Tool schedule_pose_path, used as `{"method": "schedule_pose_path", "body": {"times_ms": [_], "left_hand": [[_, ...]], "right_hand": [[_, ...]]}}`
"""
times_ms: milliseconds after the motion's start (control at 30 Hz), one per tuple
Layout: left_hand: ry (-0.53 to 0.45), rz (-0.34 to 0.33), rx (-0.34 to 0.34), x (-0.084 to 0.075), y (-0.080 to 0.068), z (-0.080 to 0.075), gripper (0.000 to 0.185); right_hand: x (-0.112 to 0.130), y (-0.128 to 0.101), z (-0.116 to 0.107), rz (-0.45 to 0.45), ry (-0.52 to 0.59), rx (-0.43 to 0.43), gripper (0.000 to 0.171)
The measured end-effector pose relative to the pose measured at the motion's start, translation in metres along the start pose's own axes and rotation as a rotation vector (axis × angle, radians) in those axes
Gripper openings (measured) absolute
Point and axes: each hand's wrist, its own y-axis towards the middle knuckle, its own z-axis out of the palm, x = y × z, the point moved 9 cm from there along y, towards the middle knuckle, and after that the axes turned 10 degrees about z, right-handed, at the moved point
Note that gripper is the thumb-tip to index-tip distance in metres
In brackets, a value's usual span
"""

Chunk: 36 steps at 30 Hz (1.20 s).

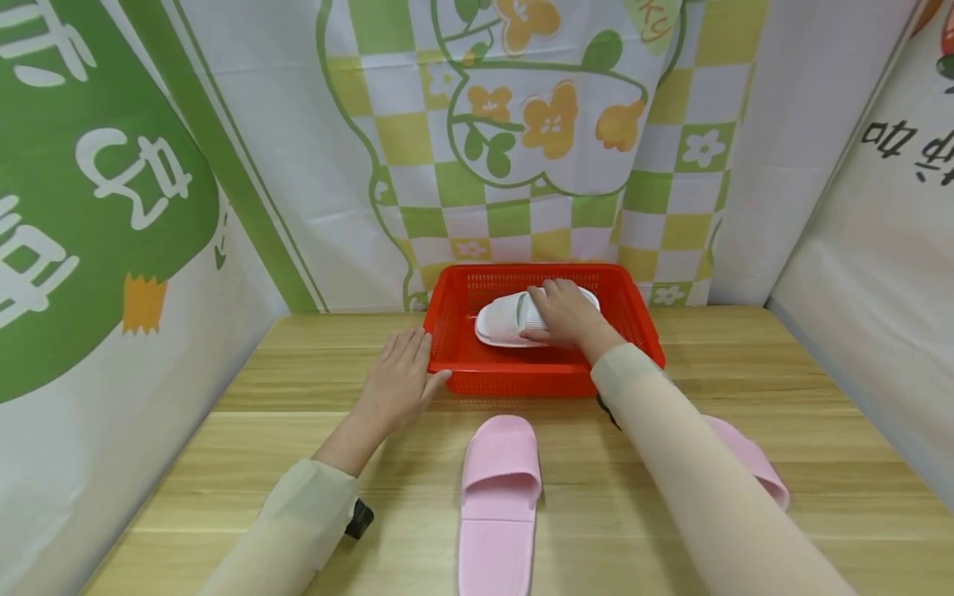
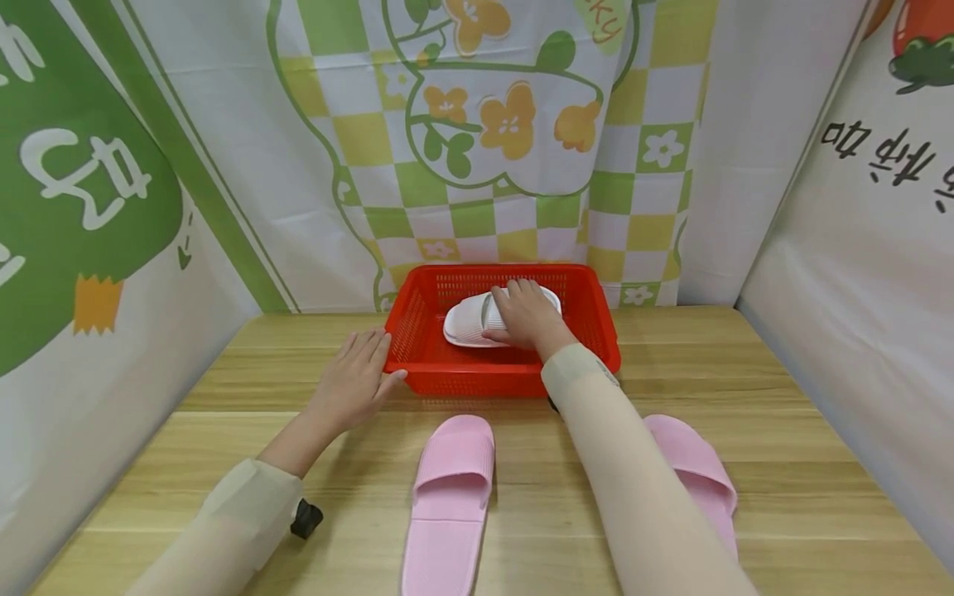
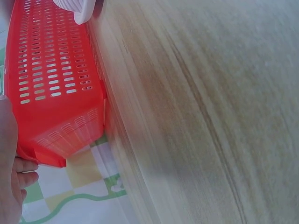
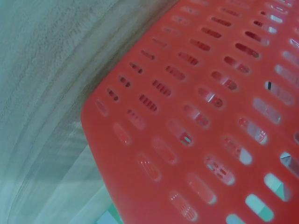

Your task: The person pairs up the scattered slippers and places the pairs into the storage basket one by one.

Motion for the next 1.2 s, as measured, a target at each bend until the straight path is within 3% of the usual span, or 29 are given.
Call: {"method": "schedule_pose_path", "body": {"times_ms": [200,700,967,1200], "left_hand": [[0.014,0.001,0.002,0.0,0.0,-0.001,0.07],[0.016,0.008,-0.003,0.0,0.0,-0.003,0.069],[0.002,0.009,-0.014,0.0,-0.002,-0.001,0.069],[0.007,0.014,-0.029,0.0,-0.002,-0.001,0.068]], "right_hand": [[-0.004,0.003,0.009,0.048,0.017,0.081,0.079],[-0.007,0.007,0.015,0.065,0.032,0.112,0.074],[-0.01,0.007,0.028,0.092,0.043,0.216,0.083],[-0.014,0.005,0.034,0.134,0.116,0.279,0.082]]}}
